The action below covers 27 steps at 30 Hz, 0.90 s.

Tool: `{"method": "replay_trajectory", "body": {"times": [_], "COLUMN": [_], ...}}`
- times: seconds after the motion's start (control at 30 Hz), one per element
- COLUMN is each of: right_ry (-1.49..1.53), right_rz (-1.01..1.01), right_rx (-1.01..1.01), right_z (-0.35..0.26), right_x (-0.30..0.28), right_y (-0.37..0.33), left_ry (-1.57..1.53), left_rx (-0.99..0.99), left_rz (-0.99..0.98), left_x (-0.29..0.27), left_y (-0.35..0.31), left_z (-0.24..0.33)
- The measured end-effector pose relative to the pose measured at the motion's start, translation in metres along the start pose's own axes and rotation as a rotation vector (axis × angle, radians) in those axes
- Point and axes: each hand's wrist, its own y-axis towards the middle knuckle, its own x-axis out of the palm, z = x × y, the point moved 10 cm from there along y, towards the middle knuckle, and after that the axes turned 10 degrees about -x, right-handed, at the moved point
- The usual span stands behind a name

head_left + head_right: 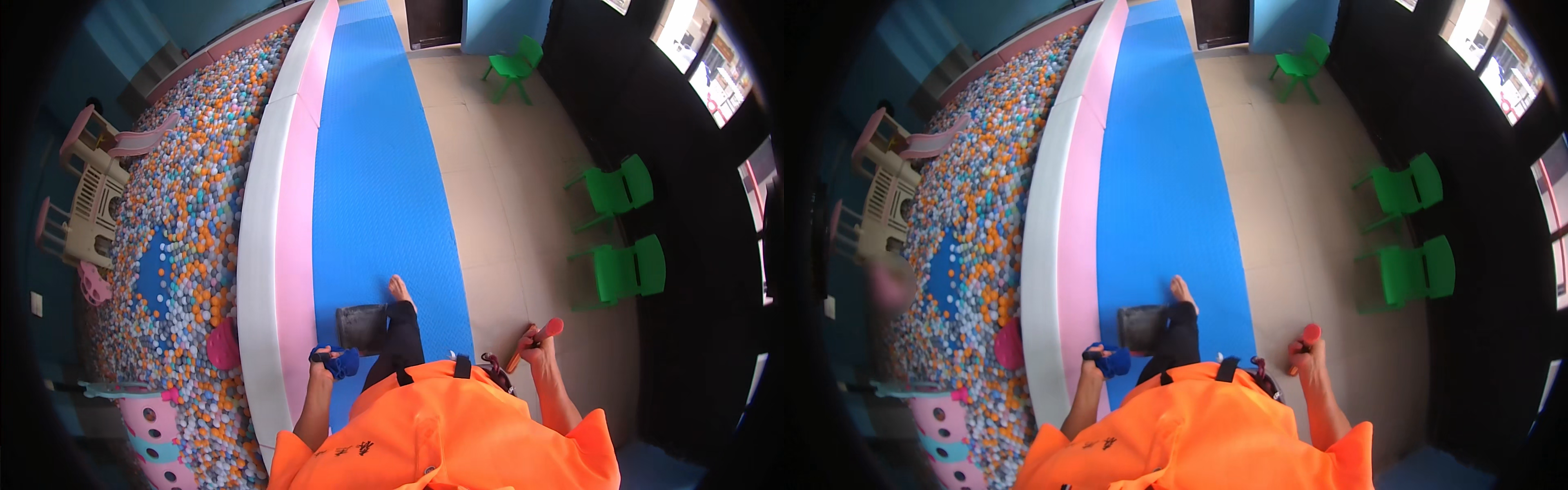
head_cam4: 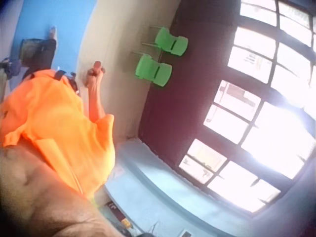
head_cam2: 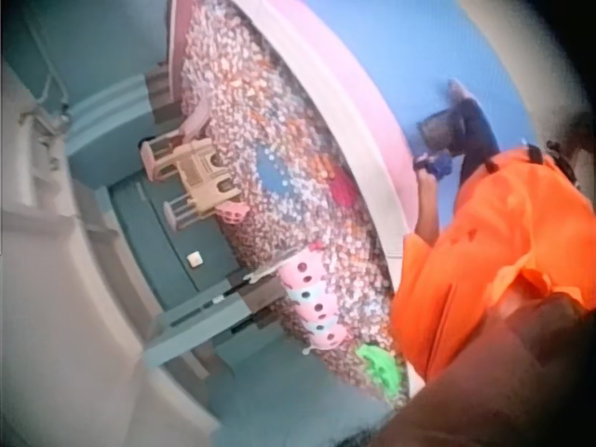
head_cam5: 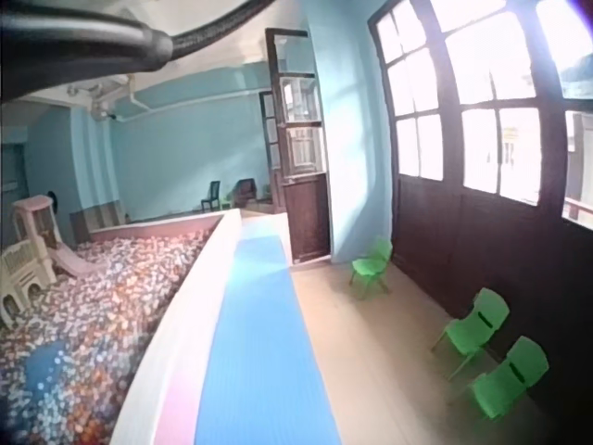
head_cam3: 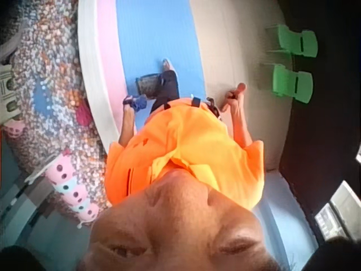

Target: The person sweeps the floor with a broom and dustpan in a children's play area, moving debris into the dustpan. They also wipe the floor with a blue cloth and clean the door frame.

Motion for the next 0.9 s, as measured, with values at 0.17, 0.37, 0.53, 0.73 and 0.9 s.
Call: {"method": "replay_trajectory", "body": {"times": [0.17, 0.37, 0.53, 0.73, 0.9], "right_ry": [0.019, 0.068, 0.0, -0.077, -0.169], "right_rz": [0.045, 0.005, -0.093, -0.038, -0.074], "right_rx": [-0.066, 0.047, 0.032, -0.009, 0.011], "right_z": [0.008, 0.028, 0.028, 0.04, 0.064], "right_x": [0.138, 0.305, 0.449, 0.671, 0.837], "right_y": [0.062, 0.086, 0.152, 0.242, 0.292], "left_ry": [0.076, 0.033, 0.163, 0.132, 0.146], "left_rx": [0.06, -0.137, 0.01, 0.084, 0.013], "left_rz": [0.043, -0.119, -0.008, -0.093, -0.306], "left_x": [0.1, 0.242, 0.388, 0.556, 0.685], "left_y": [0.088, 0.169, 0.209, 0.267, 0.303], "left_z": [0.081, 0.171, 0.258, 0.351, 0.427]}}
